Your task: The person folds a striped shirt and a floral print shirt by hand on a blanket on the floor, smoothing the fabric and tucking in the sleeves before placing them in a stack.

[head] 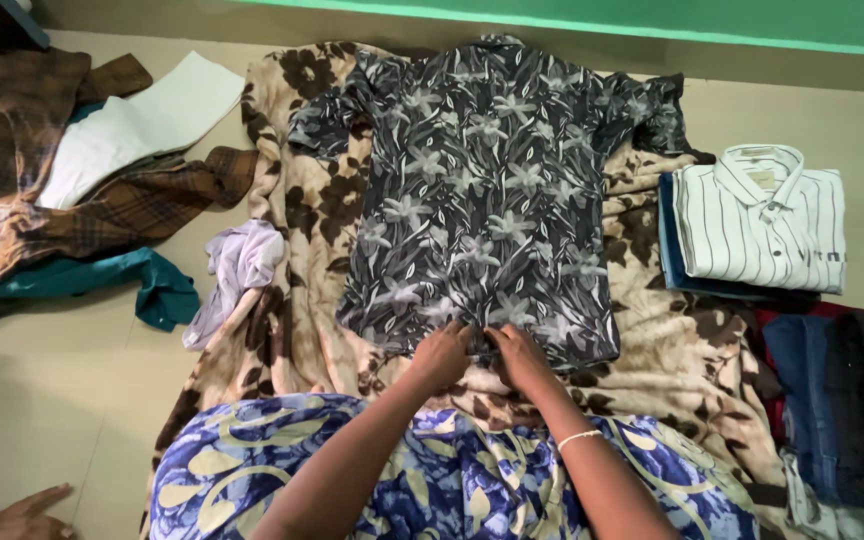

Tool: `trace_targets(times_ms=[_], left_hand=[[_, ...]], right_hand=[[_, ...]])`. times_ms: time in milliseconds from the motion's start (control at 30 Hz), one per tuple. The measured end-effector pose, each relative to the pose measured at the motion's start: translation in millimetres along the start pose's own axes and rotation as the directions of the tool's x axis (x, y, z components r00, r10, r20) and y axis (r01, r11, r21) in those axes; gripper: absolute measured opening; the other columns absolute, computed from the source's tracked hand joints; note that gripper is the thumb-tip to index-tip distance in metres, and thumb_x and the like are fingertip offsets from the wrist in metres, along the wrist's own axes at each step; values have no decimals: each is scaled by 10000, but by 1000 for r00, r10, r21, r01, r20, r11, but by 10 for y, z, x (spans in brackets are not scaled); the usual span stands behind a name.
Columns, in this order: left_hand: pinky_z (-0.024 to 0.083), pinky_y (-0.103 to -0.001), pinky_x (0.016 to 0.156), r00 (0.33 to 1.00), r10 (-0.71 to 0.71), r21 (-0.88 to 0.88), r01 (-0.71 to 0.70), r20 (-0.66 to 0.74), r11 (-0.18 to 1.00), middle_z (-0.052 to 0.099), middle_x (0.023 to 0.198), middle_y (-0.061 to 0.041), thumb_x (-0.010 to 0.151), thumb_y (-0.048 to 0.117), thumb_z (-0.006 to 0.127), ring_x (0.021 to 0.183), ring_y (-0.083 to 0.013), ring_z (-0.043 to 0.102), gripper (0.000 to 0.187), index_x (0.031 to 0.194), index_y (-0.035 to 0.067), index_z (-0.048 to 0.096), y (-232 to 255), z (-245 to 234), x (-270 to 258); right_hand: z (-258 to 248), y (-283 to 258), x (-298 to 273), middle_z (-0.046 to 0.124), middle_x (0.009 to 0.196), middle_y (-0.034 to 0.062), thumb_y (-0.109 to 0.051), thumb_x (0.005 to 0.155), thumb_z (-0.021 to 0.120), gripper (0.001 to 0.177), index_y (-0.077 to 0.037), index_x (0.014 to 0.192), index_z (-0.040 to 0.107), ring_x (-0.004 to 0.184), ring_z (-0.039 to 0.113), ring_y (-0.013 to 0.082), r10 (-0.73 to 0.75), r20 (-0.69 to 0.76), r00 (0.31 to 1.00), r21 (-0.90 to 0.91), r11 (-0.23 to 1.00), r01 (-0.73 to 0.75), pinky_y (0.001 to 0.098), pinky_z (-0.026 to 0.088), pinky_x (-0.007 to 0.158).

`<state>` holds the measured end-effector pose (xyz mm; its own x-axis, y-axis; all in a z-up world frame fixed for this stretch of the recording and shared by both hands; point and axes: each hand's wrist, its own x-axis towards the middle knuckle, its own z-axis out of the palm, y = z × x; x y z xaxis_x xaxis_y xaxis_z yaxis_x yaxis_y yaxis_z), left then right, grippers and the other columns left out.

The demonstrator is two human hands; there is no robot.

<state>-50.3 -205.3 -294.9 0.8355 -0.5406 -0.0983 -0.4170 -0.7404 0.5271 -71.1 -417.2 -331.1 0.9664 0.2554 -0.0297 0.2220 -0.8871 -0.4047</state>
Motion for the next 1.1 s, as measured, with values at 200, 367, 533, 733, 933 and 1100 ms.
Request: trace_targets(times_ms=[200, 367, 533, 733, 933, 1100], left_hand=[[526, -444, 960, 955, -49, -7, 53, 292, 999, 583, 1326, -186, 810, 186, 650, 1170, -364, 633, 565, 1373, 195, 592, -18, 308, 91], [583, -435, 894, 996, 39, 41, -42, 75, 998, 657, 1220, -150, 918, 73, 570, 1091, -336, 683, 292, 1161, 128, 721, 23, 318, 34], [549, -438, 804, 979, 181, 116, -170, -95, 979, 621, 1111, -130, 782, 42, 668, 1044, -340, 605, 332, 1111, 81, 691, 38, 172, -49], [535, -436, 819, 975, 215, 215, -199, -57, 956, 620, 1092, -100, 695, 53, 754, 1054, -308, 603, 381, 1068, 82, 680, 45, 75, 0], [558, -428, 849, 967, 252, 231, -237, -34, 944, 653, 1094, -148, 682, 44, 751, 1049, -326, 636, 378, 1051, 45, 670, -17, 312, 164], [591, -457, 773, 969, 235, 87, -228, -74, 970, 690, 1039, -179, 869, 36, 648, 989, -356, 696, 135, 998, 46, 685, -29, 536, 251]], right_hand=[[-125, -86, 75, 724, 1174, 183, 40, 875, 533, 398, -132, 1210, 664, 1111, 682, 373, 173, 323, 930, 9, 983, -186, 461, 533, 927], [-430, -207, 172, 756, 1095, 176, -24, 870, 601, 250, -76, 1095, 696, 1031, 719, 347, 180, 448, 876, -84, 984, -159, 438, 560, 889], [-1111, 347, 58, 762, 1168, 95, -281, 918, 726, 329, -156, 1222, 723, 1042, 736, 289, 626, -118, 771, 156, 778, -608, 427, 577, 906], [-932, 981, -119, 678, 1242, 198, -356, 832, 834, 473, -84, 1194, 696, 1162, 628, 419, 929, -56, 365, 44, 368, -929, 524, 527, 920], [-970, 1217, -142, 749, 1195, 215, -204, 891, 675, 271, -87, 1114, 774, 1105, 707, 434, 931, -177, 319, 203, 352, -914, 533, 558, 918], [-1025, 1264, -240, 749, 1188, 227, -241, 853, 747, 312, -31, 1079, 795, 1100, 713, 436, 966, -80, 247, 82, 253, -964, 554, 566, 888]])
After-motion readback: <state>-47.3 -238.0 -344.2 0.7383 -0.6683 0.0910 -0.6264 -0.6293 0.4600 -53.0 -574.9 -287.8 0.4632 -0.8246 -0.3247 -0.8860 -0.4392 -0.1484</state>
